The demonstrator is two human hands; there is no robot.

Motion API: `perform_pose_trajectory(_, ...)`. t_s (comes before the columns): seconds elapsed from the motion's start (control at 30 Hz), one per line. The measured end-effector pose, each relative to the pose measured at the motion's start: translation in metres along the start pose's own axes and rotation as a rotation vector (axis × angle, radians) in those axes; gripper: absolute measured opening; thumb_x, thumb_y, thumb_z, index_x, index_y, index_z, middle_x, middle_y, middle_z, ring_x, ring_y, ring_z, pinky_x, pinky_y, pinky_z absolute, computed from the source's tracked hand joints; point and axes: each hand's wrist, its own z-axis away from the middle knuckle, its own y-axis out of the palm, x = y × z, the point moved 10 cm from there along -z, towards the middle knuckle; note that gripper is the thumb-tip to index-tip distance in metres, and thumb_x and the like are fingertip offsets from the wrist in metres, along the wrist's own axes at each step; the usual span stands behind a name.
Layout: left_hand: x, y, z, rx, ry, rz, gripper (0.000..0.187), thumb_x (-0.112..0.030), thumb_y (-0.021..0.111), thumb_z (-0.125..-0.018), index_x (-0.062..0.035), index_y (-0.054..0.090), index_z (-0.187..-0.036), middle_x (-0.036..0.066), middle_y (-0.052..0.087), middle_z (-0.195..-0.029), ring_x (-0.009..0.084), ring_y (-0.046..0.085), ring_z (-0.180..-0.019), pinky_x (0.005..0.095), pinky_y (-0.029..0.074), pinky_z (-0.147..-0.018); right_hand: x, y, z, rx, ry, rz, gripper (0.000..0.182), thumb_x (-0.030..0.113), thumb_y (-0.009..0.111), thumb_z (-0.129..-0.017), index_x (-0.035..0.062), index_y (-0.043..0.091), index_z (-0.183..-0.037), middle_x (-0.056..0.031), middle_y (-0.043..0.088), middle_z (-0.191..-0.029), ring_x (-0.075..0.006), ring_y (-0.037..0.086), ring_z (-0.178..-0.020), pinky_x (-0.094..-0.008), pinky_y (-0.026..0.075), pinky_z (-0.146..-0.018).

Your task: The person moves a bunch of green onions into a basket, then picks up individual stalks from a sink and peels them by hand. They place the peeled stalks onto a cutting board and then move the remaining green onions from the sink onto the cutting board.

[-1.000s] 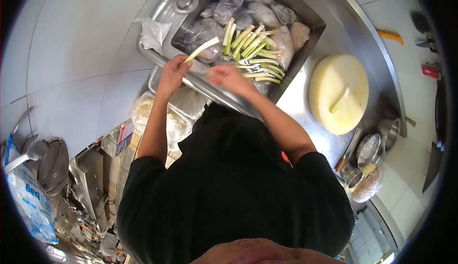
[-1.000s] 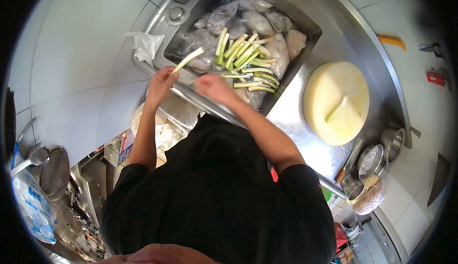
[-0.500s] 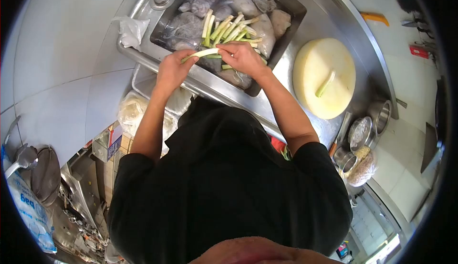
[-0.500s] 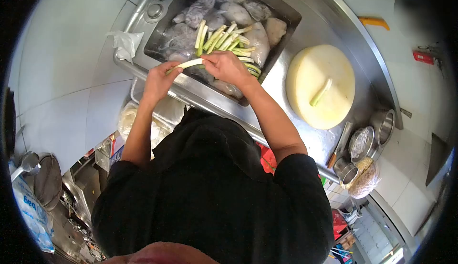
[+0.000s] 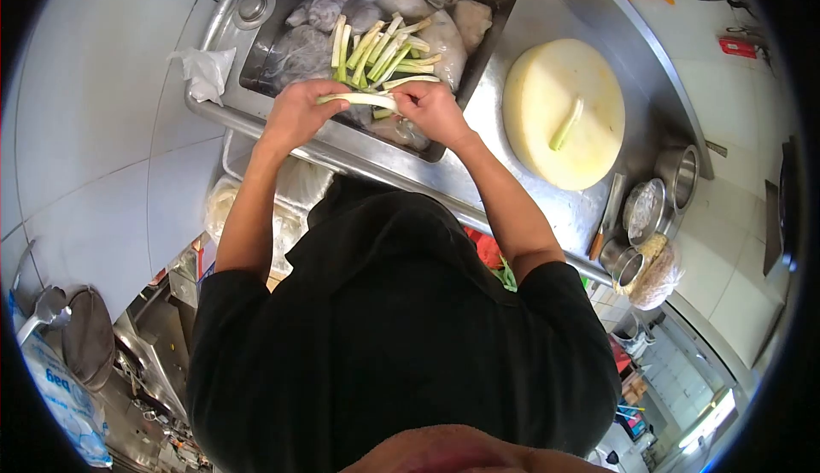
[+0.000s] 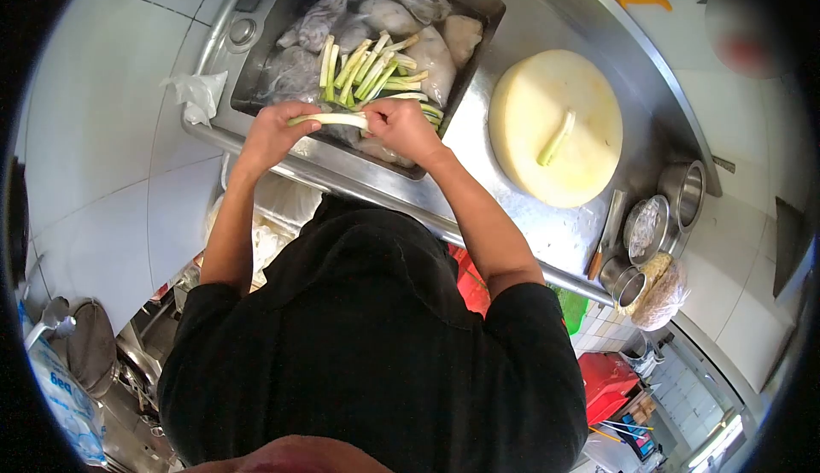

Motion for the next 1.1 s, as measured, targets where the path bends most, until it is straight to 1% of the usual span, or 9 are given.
perform_pose_trajectory(0.17, -0.008, 0.014, -0.002, -0.005, 0.287, -0.038, 0.019, -0.010, 0.076, -0.075, -0.0066, 0.073, -0.094, 0.009, 0.069, -0.084, 0.0241, 0.064, -0.076, 0.0341, 0.046, -0.072, -0.070, 0.024, 0.010, 0.133, 0.446, -0.721, 0.017, 0.006, 0.062, -0.090, -0.0072, 0.067, -0.099, -0.0120, 0.068, -0.089, -0.0171, 0.068, -0.070, -0.0285, 0.057, -0.061)
perform_pose_trajectory(0.3, -0.003, 0.010, 0.006, -0.093, 0.299, 0.023, 0.022, -0.007, 0.077, -0.073, -0.0064, 0.073, -0.094, 0.008, 0.069, -0.086, 0.0225, 0.064, -0.079, 0.0331, 0.045, -0.075, -0.131, 0.044, 0.025, 0.166, 0.597, -0.692, 0.018, 0.002, 0.058, -0.089, -0.0063, 0.067, -0.102, -0.0128, 0.068, -0.089, -0.0162, 0.066, -0.068, -0.0292, 0.056, -0.061)
perform_pose_trajectory(0.4, 0.007, 0.001, 0.007, -0.107, 0.279, 0.017, 0.022, -0.006, 0.077, -0.072, -0.0075, 0.073, -0.094, 0.006, 0.069, -0.087, 0.0222, 0.064, -0.083, 0.0327, 0.043, -0.078, -0.160, 0.034, 0.038, 0.096, 0.589, -0.368, 0.023, 0.001, 0.056, -0.088, -0.0046, 0.067, -0.107, -0.0120, 0.068, -0.086, -0.0154, 0.065, -0.068, -0.0281, 0.055, -0.063)
perform_pose_trajectory(0.43, 0.007, -0.001, 0.008, -0.108, 0.273, -0.033, 0.022, -0.007, 0.077, -0.072, -0.0081, 0.073, -0.093, 0.006, 0.069, -0.088, 0.0223, 0.064, -0.084, 0.0327, 0.042, -0.079, -0.131, 0.020, 0.031, 0.175, 0.379, 0.078, 0.027, 0.010, 0.059, -0.092, -0.0031, 0.063, -0.115, -0.0125, 0.068, -0.093, -0.0174, 0.068, -0.081, -0.0291, 0.055, -0.075)
perform_pose_trajectory(0.53, -0.005, -0.003, 0.013, -0.140, 0.300, -0.254, 0.022, -0.007, 0.076, -0.071, -0.0094, 0.072, -0.093, 0.004, 0.069, -0.089, 0.0222, 0.064, -0.087, 0.0324, 0.041, -0.079, -0.092, 0.004, 0.023, -0.016, 0.317, -0.137, 0.029, 0.013, 0.060, -0.092, -0.0017, 0.063, -0.117, -0.0121, 0.068, -0.094, -0.0185, 0.068, -0.085, -0.0300, 0.055, -0.079)
perform_pose_trajectory(0.63, -0.018, 0.003, 0.017, -0.179, 0.396, -0.389, 0.020, -0.008, 0.076, -0.071, -0.0121, 0.071, -0.091, 0.001, 0.068, -0.087, 0.0214, 0.063, -0.087, 0.0359, 0.041, -0.077, -0.056, 0.015, 0.021, -0.029, 0.444, -0.783, 0.029, 0.010, 0.058, -0.090, -0.0043, 0.064, -0.114, -0.0091, 0.068, -0.085, -0.0131, 0.066, -0.074, -0.0264, 0.053, -0.067)
perform_pose_trajectory(0.83, -0.014, 0.017, 0.020, -0.170, 0.339, -0.288, 0.020, -0.008, 0.075, -0.070, -0.0123, 0.072, -0.089, 0.002, 0.068, -0.087, 0.0231, 0.063, -0.087, 0.0359, 0.042, -0.075, -0.070, 0.023, 0.017, 0.032, 0.381, -0.530, 0.028, 0.016, 0.059, -0.090, -0.0031, 0.067, -0.109, -0.0076, 0.069, -0.079, -0.0128, 0.065, -0.066, -0.0251, 0.052, -0.062)
perform_pose_trajectory(0.93, -0.016, 0.019, 0.025, -0.103, 0.354, -0.358, 0.020, -0.007, 0.075, -0.070, -0.0123, 0.072, -0.089, 0.003, 0.068, -0.087, 0.0236, 0.063, -0.085, 0.0357, 0.043, -0.075, -0.042, 0.022, 0.021, 0.193, 0.147, -0.061, 0.024, 0.017, 0.059, -0.086, 0.0015, 0.071, -0.101, -0.0066, 0.068, -0.070, -0.0125, 0.062, -0.061, -0.0276, 0.050, -0.058)
perform_pose_trajectory(1.1, -0.007, 0.013, 0.020, 0.033, 0.293, -0.280, 0.022, -0.006, 0.075, -0.071, -0.0106, 0.072, -0.093, 0.004, 0.066, -0.085, 0.0228, 0.061, -0.086, 0.0346, 0.040, -0.080, -0.020, 0.041, 0.027, 0.358, 0.030, 0.067, 0.021, 0.019, 0.058, -0.083, 0.0039, 0.073, -0.082, -0.0052, 0.068, -0.067, -0.0124, 0.058, -0.057, -0.0300, 0.046, -0.056)
